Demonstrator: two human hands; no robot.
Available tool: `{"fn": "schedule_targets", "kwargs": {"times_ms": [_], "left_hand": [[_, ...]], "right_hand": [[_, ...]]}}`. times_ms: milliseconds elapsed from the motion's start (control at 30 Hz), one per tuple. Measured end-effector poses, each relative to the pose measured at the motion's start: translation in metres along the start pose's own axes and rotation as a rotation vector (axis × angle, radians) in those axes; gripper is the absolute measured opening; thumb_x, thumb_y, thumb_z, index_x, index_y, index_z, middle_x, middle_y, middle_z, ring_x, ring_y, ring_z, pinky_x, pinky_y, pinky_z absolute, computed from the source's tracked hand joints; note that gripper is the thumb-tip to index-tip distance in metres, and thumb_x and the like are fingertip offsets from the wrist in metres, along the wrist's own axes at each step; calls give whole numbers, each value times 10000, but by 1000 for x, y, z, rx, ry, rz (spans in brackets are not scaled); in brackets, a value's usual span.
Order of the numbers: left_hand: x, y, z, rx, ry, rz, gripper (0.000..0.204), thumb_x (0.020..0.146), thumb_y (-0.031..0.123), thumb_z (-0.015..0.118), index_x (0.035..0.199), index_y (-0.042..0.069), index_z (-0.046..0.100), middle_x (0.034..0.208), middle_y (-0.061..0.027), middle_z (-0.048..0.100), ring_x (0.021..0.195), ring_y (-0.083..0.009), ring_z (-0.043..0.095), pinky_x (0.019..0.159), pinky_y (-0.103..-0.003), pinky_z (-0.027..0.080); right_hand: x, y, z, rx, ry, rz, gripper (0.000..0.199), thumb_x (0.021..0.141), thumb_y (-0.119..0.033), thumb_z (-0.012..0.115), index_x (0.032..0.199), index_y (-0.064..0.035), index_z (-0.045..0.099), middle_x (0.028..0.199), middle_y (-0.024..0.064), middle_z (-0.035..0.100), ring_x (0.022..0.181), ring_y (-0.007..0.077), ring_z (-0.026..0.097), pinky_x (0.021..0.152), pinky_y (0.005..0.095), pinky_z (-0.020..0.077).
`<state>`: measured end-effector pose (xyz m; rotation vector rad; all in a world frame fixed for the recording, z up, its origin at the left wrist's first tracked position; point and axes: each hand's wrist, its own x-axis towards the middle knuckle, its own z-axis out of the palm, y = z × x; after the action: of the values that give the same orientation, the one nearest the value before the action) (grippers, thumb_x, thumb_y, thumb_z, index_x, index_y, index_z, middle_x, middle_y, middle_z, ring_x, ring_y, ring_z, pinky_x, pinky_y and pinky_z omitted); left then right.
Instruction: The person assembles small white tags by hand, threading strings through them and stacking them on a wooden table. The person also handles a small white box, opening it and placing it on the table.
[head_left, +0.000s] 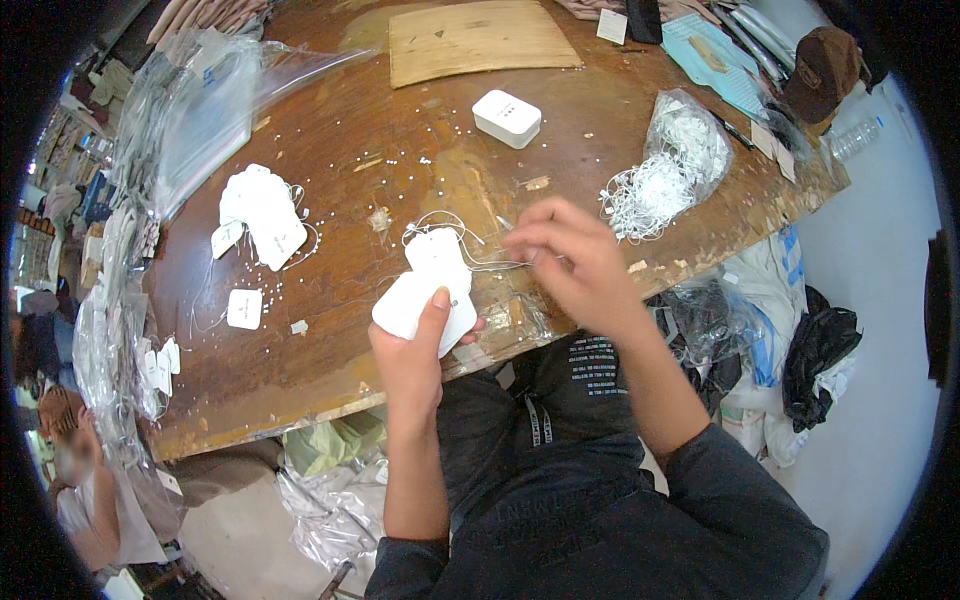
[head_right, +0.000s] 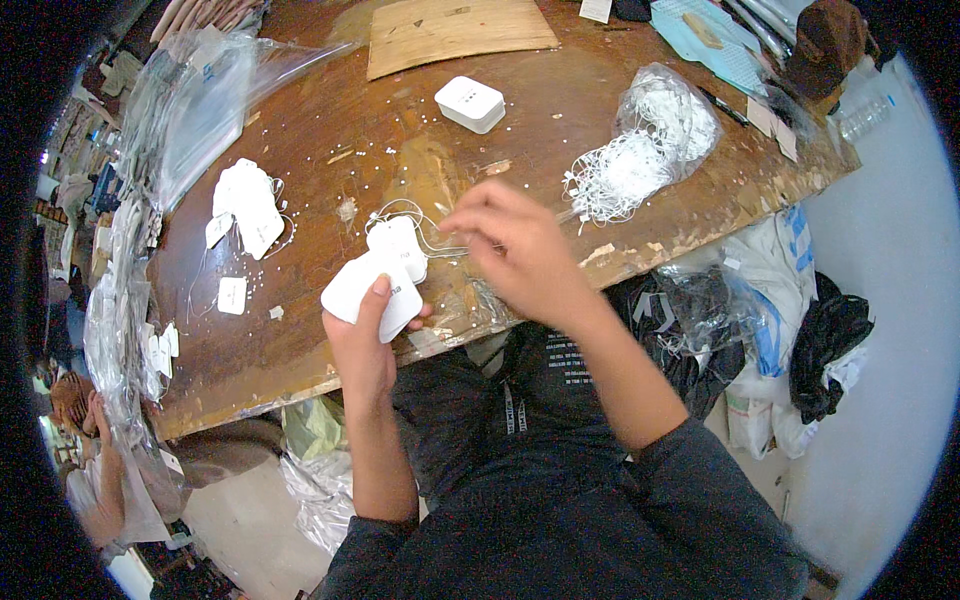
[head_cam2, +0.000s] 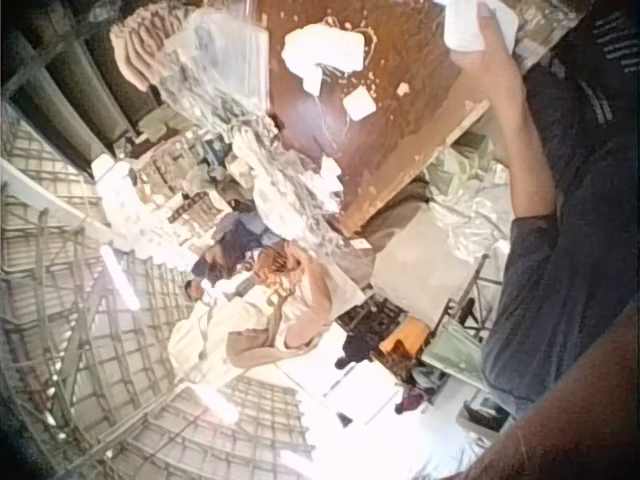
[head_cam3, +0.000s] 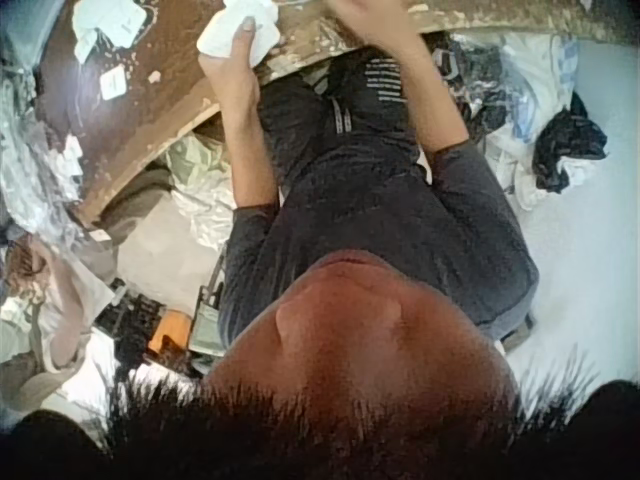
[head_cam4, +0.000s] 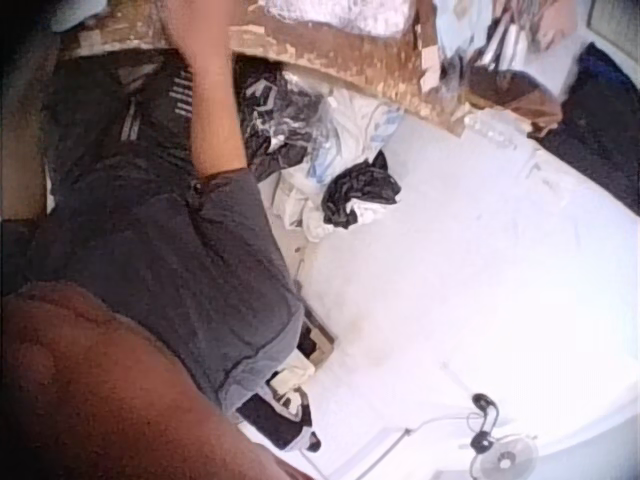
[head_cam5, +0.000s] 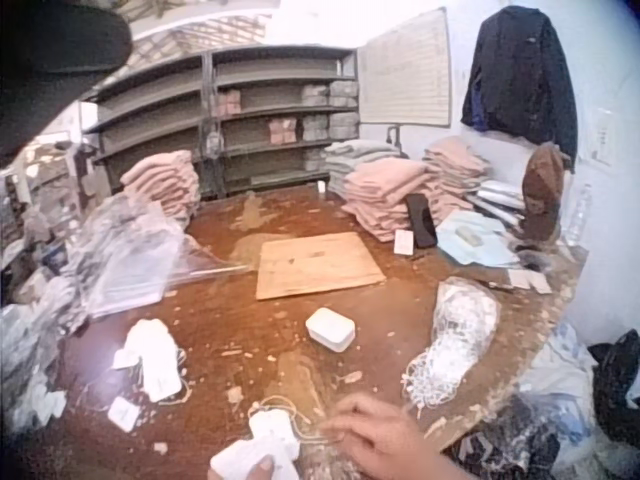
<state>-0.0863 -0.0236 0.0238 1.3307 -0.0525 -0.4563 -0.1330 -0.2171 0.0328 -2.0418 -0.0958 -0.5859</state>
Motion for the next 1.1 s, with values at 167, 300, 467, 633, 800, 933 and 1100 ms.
{"fn": "schedule_targets", "kwargs": {"times_ms": [167, 300, 467, 633, 800, 933, 1100], "left_hand": [[0, -8, 7, -15, 136, 131, 269, 912, 121, 663, 1099, -67, 615, 963, -102, 686, 835, -156, 665, 717, -284, 542], [1, -11, 3, 100, 104, 217, 221, 885, 117, 709, 1042, -33, 669, 960, -47, 687, 843, -91, 615, 732, -250, 492], [-2, -14, 2, 76, 139, 229, 226, 877, 94, 714, 1059, -30, 665, 957, -43, 682, 845, -90, 611, 736, -247, 494], [-1, -14, 7, 35, 140, 275, 223, 871, 73, 714, 1060, -29, 654, 953, -36, 672, 835, -79, 598, 728, -243, 490], [-2, -14, 9, 63, 169, 325, 225, 866, 51, 712, 1062, -25, 629, 945, -23, 652, 820, -71, 582, 722, -233, 483], [-4, -14, 10, 76, 171, 329, 214, 863, 40, 706, 1049, -22, 623, 937, -22, 649, 817, -70, 579, 715, -232, 482], [-3, -18, 11, 348, 256, 517, 196, 801, -19, 711, 987, 1, 651, 898, -55, 660, 791, -123, 618, 704, -275, 495]], "right_hand": [[-15, -23, 31, 270, 83, 171, 125, 868, -61, 691, 960, 22, 681, 880, 96, 689, 755, 147, 661, 670, 269, 528], [-13, -30, 44, 504, 148, 366, 114, 904, -24, 653, 998, 40, 656, 837, 57, 686, 775, 82, 639, 713, 223, 521], [-14, -25, 56, 340, 143, 339, 112, 932, -61, 625, 1000, 26, 605, 761, 21, 621, 666, 55, 546, 595, 217, 450], [-11, -19, 69, 128, 206, 182, 103, 926, -112, 589, 936, -14, 558, 793, 129, 579, 693, 266, 598, 611, 365, 465], [-9, -20, 74, -41, 255, 55, 97, 923, -123, 581, 944, -37, 540, 823, 146, 576, 690, 347, 598, 602, 414, 477], [-11, -19, 77, -74, 271, 54, 106, 917, -123, 587, 950, -44, 525, 830, 143, 570, 669, 360, 598, 577, 427, 480], [-9, -22, 78, -87, 257, 55, 104, 926, -125, 573, 944, -39, 518, 827, 145, 576, 675, 356, 601, 591, 421, 483]]}}
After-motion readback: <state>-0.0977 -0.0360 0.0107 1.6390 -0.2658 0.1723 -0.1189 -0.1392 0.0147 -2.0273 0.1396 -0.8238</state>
